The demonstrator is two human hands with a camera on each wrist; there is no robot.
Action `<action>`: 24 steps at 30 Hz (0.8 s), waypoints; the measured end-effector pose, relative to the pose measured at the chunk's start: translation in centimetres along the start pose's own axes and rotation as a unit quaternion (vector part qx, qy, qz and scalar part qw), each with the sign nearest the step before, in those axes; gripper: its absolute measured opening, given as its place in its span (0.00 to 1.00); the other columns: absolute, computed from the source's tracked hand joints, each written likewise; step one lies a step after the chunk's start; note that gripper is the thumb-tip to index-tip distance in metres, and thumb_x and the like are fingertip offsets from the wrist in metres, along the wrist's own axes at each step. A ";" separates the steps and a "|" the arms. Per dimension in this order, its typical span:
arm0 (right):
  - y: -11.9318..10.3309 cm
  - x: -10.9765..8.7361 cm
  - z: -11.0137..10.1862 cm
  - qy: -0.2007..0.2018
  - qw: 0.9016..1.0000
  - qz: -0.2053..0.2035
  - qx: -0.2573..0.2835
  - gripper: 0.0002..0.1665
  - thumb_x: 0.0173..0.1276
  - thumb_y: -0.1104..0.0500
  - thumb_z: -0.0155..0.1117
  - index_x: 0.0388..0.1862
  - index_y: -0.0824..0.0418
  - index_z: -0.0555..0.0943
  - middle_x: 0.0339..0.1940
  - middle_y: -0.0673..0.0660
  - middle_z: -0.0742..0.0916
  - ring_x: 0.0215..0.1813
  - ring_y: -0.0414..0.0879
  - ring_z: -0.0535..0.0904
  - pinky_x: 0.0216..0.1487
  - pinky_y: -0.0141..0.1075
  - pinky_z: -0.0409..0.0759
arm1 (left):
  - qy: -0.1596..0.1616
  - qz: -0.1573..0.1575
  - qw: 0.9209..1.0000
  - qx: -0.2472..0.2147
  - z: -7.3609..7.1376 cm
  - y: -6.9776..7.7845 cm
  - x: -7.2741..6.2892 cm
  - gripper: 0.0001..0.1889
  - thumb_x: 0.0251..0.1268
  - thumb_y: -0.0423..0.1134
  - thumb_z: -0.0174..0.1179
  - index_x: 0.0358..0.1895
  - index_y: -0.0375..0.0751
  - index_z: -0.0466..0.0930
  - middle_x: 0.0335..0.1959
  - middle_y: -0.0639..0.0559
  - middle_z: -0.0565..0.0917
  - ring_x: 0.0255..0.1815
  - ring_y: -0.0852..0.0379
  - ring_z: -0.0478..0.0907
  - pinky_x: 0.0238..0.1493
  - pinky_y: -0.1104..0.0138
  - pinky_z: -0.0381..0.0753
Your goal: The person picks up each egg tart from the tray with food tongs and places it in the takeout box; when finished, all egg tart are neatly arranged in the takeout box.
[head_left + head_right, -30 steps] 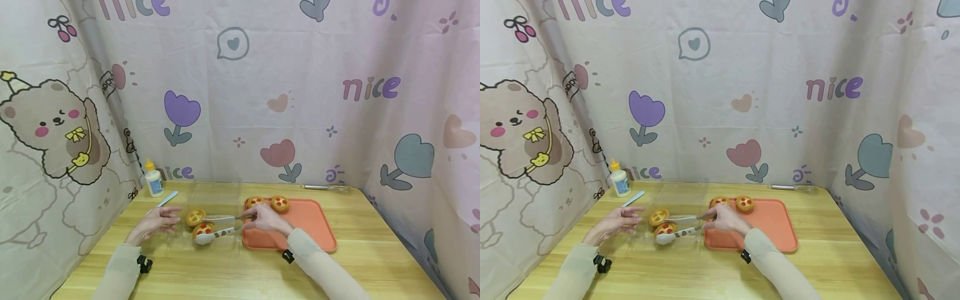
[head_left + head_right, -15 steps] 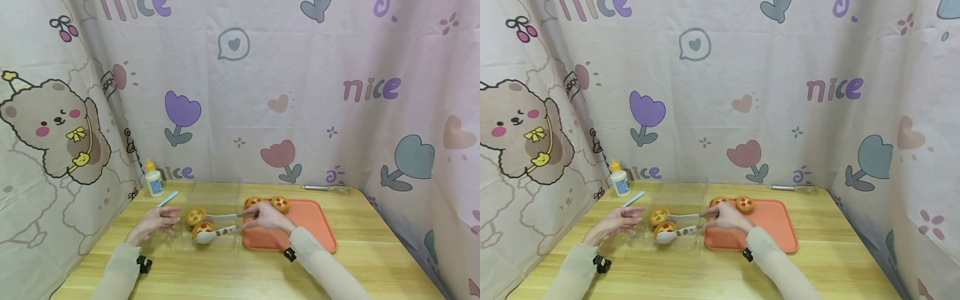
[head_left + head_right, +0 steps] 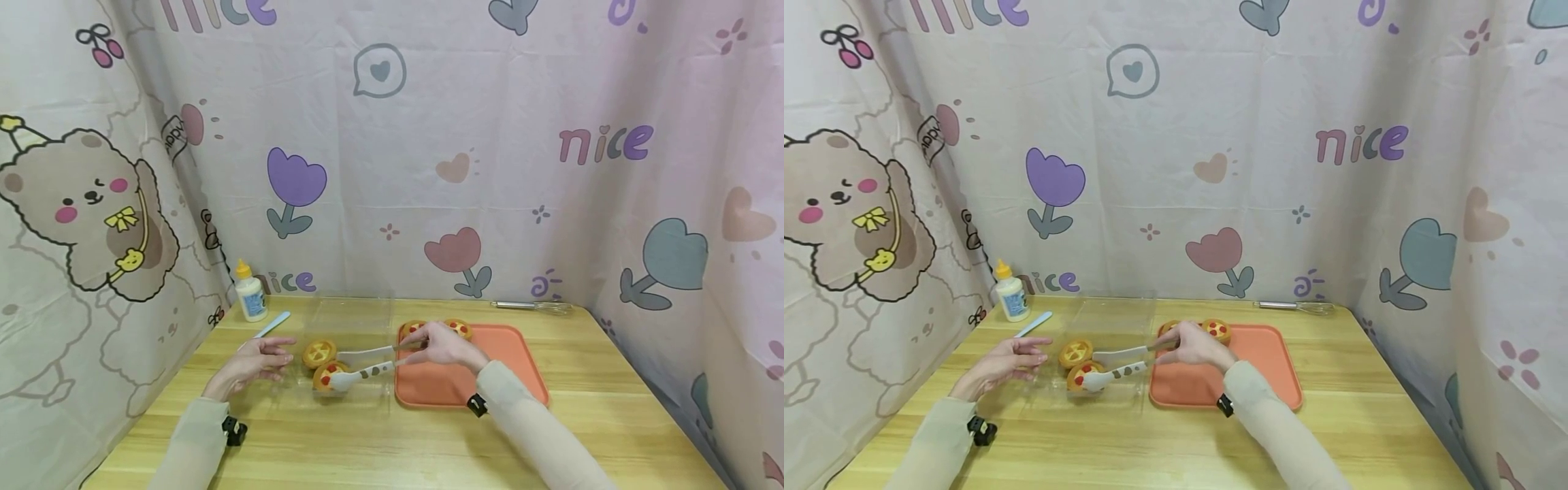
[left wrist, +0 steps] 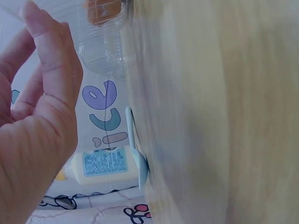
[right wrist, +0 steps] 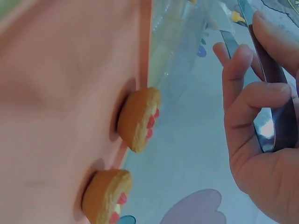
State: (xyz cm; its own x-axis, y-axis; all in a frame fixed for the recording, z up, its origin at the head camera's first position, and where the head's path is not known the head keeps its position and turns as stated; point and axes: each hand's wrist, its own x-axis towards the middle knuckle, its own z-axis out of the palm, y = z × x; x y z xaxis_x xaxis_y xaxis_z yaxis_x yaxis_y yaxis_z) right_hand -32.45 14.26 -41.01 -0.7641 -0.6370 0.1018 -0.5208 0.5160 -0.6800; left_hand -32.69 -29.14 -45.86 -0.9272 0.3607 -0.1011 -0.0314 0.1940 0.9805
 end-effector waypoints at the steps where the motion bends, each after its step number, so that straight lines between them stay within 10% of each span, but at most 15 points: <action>1: 0.0 0.0 0.2 0.000 1.000 0.000 0.001 0.20 0.60 0.54 0.74 0.51 0.56 0.87 0.37 0.54 0.89 0.21 0.38 0.65 0.21 0.28 0.64 | -0.002 0.001 1.000 0.000 0.0 0.0 0.0 0.35 0.67 0.34 0.62 0.72 0.25 0.57 0.44 0.42 0.81 0.36 0.55 0.82 0.36 0.62 0.87; 24: -0.3 0.6 2.5 0.017 1.000 0.022 0.010 0.18 0.63 0.52 0.71 0.53 0.48 0.86 0.12 0.43 0.69 0.15 0.38 0.55 0.17 0.28 0.57 | -0.010 0.006 1.000 0.001 0.0 0.0 0.1 0.34 0.69 0.35 0.61 0.72 0.24 0.57 0.43 0.42 0.81 0.35 0.56 0.82 0.35 0.64 0.87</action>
State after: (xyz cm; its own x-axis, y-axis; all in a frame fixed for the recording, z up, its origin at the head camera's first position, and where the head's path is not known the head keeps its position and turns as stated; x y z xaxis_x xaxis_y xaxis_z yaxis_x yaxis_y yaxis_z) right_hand -31.79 12.25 -42.55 -0.7990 -0.5937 0.0954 -0.4783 0.5313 -0.6992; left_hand -32.79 -29.14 -45.90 -0.9200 0.3811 -0.0918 -0.0191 0.1903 0.9815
